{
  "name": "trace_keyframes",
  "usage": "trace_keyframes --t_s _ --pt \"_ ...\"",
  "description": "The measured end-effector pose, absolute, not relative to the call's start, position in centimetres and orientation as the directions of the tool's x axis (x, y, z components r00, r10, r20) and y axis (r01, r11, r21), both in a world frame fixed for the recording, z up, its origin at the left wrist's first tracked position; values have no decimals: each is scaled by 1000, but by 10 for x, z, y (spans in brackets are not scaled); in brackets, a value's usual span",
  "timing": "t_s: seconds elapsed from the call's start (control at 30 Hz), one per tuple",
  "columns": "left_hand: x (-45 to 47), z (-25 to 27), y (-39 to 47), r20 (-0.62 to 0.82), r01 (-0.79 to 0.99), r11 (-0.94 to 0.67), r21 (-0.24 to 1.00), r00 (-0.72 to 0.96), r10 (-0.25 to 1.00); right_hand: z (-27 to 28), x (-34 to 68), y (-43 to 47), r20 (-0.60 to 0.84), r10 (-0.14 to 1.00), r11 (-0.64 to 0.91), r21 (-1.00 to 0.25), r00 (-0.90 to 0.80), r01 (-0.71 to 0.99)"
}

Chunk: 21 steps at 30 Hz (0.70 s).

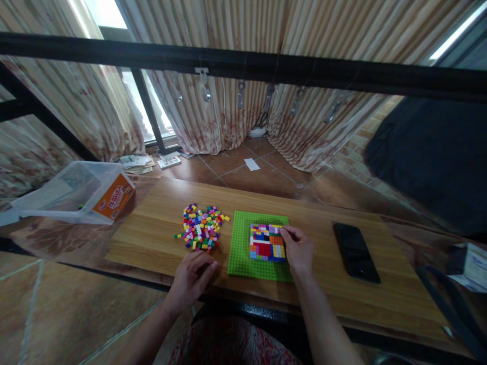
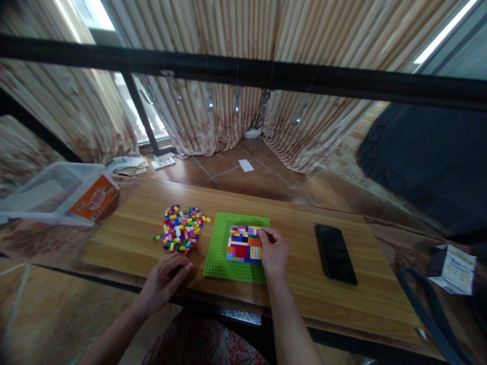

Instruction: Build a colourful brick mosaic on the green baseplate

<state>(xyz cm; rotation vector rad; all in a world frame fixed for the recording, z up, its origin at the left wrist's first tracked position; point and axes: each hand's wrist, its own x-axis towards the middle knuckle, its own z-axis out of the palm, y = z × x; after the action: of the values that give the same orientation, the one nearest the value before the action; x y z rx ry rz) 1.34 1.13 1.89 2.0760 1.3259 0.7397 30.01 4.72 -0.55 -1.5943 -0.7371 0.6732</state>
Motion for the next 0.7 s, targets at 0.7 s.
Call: trace_keyframes --t_s 0.7 --pt "117 40 87 270 529 -467 708 409 872 -18 348 14 340 764 -58 -810 548 584"
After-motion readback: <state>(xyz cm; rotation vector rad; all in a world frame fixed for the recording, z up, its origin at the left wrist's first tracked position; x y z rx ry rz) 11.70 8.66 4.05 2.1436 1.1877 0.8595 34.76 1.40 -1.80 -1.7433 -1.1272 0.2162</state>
